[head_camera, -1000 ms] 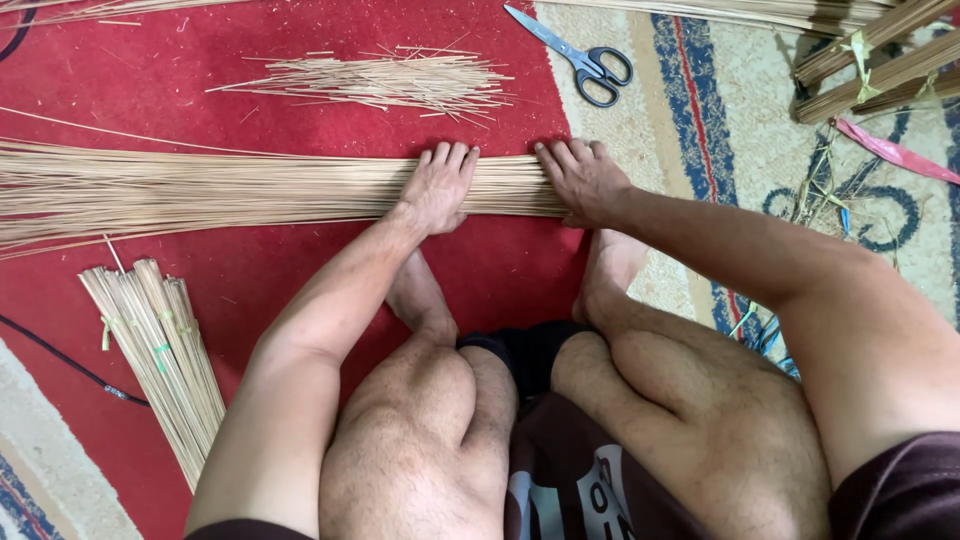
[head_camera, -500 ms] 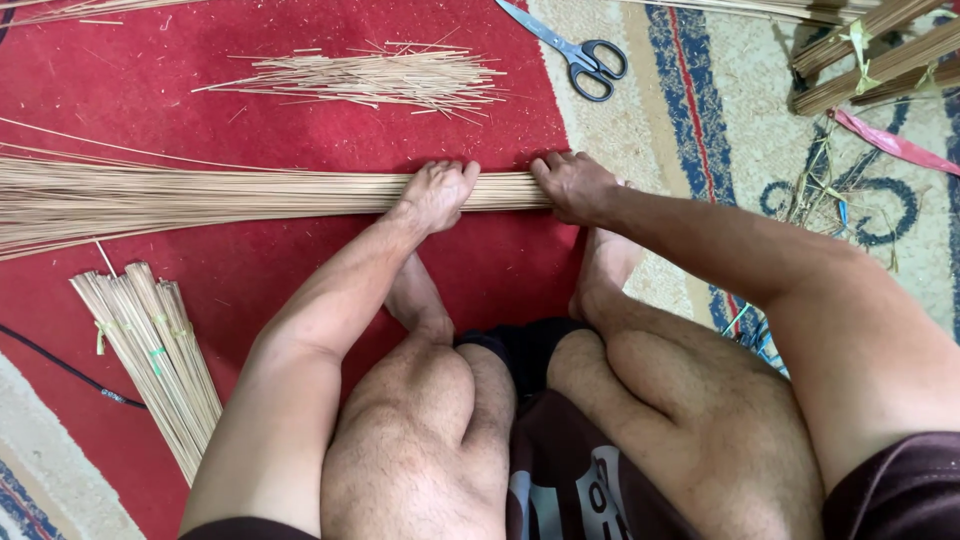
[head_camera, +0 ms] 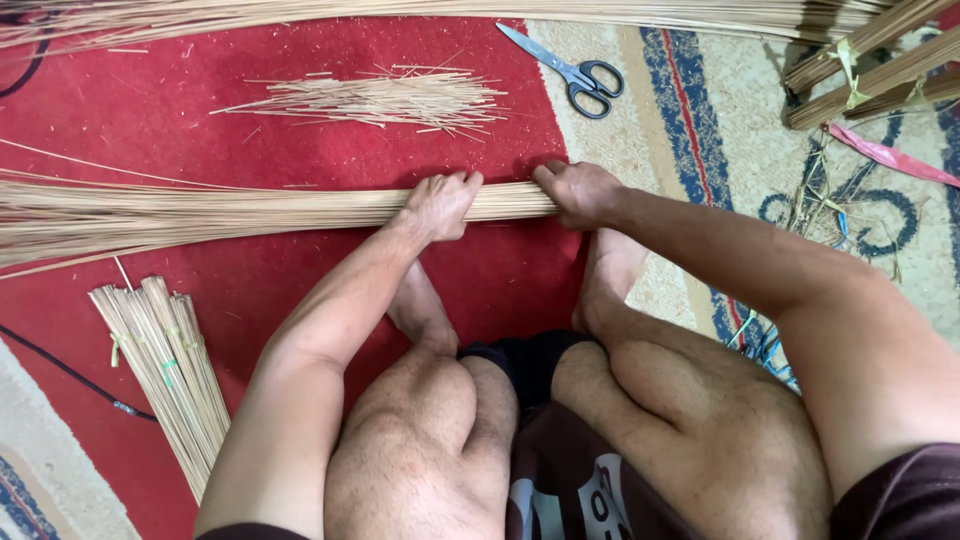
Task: The person is organizing thin wooden sticks by gathering them into bundles, aligning their ends, and trimming them to a uniform length using a pair of scissors.
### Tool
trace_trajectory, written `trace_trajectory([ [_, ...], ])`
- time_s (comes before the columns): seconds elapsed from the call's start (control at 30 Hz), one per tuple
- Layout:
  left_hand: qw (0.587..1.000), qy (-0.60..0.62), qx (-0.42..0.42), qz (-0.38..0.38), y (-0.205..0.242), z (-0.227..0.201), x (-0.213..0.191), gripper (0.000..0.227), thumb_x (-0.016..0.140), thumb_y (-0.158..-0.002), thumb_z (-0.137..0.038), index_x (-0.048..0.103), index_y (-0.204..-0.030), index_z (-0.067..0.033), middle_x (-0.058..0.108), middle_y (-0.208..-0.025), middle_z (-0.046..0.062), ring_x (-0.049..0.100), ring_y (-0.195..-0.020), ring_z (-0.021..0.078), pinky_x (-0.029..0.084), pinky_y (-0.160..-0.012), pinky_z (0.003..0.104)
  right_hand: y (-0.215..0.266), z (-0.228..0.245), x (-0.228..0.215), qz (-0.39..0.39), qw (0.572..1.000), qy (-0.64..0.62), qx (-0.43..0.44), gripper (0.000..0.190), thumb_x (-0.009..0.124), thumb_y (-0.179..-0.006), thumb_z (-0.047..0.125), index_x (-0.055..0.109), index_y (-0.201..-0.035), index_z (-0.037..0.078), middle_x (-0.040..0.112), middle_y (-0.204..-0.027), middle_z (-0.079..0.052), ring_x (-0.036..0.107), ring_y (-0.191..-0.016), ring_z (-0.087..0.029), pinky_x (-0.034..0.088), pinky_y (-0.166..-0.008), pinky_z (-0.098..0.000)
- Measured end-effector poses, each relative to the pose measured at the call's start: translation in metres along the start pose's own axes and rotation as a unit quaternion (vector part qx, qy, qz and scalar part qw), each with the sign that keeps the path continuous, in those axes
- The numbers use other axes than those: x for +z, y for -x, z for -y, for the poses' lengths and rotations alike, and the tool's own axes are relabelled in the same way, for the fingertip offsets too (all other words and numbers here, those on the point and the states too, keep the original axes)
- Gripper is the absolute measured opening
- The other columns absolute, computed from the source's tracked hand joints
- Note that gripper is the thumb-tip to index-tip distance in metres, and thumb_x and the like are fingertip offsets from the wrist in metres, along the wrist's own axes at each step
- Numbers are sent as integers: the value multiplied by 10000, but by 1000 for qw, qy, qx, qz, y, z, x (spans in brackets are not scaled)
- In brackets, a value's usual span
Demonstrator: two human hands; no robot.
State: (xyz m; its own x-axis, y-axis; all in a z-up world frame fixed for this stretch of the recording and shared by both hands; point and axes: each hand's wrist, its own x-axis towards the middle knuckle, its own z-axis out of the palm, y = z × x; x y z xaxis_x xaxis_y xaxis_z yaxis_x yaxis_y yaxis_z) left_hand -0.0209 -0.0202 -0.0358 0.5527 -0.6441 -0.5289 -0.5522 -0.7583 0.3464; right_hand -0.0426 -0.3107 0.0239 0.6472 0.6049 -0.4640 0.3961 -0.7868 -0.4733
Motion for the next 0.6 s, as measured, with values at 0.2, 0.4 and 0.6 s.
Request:
trace_trajectory([
  [0.2,1000,14,-22,-12,-3,1,-33,530,750,-771,-222,559,-1242,-71,745,-1016,204,751,-972,432,615,-839,534,18,-17,-51,-97,912,-366,154,540,649,-972,579,689,-1221,101,737,-1100,-210,686,-1124,-434,540,-958,-540],
  [0.4,999,-18,8,-48,17,-27,-104,318,732,-747,-54,587,-1012,44,704,-732,203,725,-630,361,620,-585,463,28,-48,-87,-221,704,-596,317,938,219,-850,784,568,-1302,41,689,-1076,-139,680,-924,-240,514,-815,-399],
  [0.6,996,-15,32,-85,13,-45,-114,286,632,-721,-3,563,-997,28,684,-723,212,708,-625,401,599,-568,493,20,22,-102,-44,674,-677,292,1086,102,-780,795,584,-1366,17,601,-1357,-239,600,-1247,-343,459,-993,-494],
])
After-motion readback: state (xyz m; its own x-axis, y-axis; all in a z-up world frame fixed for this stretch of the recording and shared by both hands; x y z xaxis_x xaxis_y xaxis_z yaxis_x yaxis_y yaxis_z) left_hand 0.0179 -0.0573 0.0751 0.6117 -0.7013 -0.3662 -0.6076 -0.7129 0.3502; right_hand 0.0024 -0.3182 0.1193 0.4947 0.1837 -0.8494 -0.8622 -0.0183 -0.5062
